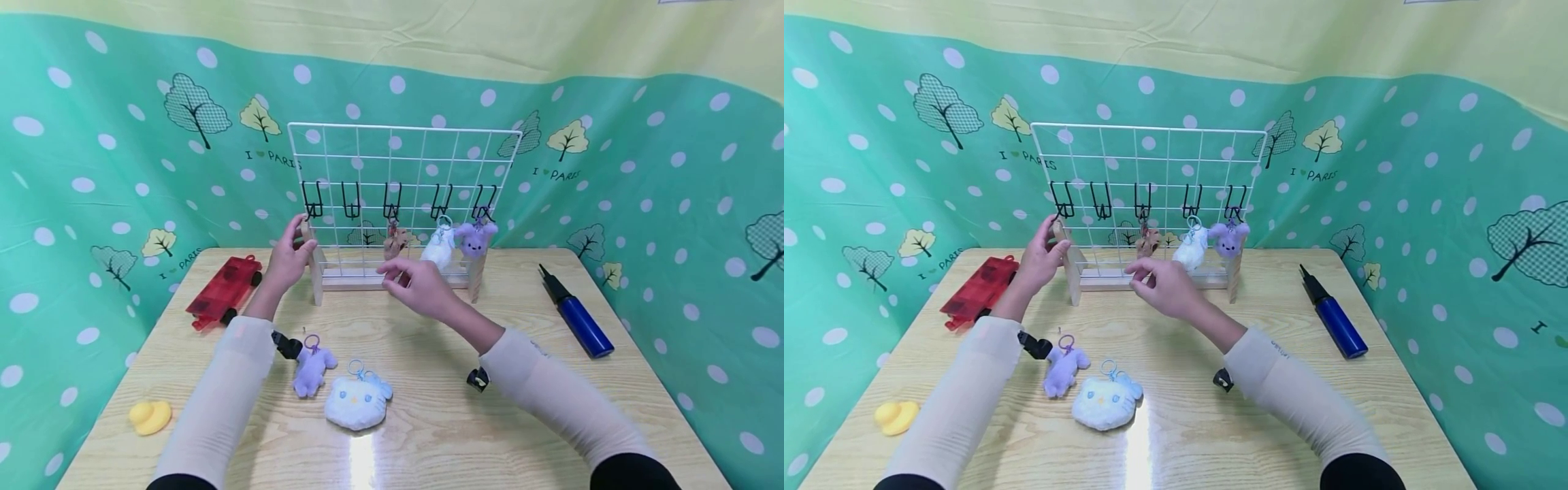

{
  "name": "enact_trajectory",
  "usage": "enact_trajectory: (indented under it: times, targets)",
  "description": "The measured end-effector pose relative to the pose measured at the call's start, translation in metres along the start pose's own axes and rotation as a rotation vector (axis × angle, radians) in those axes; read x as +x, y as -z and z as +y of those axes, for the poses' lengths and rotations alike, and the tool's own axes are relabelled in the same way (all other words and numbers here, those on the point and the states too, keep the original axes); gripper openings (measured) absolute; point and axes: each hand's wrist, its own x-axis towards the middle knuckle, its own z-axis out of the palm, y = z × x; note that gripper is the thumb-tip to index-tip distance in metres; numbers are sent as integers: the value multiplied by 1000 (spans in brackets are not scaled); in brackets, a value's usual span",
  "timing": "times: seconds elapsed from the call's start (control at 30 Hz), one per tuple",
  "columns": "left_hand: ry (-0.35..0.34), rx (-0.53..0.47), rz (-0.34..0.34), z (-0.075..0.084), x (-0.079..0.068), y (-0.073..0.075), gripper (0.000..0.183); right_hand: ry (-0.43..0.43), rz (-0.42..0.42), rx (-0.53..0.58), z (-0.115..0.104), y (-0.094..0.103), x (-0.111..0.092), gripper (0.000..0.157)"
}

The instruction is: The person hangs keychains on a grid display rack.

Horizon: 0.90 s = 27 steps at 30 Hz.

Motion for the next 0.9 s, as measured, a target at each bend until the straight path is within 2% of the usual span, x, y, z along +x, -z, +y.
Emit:
enact_trajectory:
  times: [0.57, 0.9]
  targets:
    - [9, 0, -4, 0, 0, 1, 62, -76, -160, 14, 23, -40, -10, 18]
    - [12, -1, -4, 1, 1, -2, 62, -73, -348, 1, 25, -64, -16, 23]
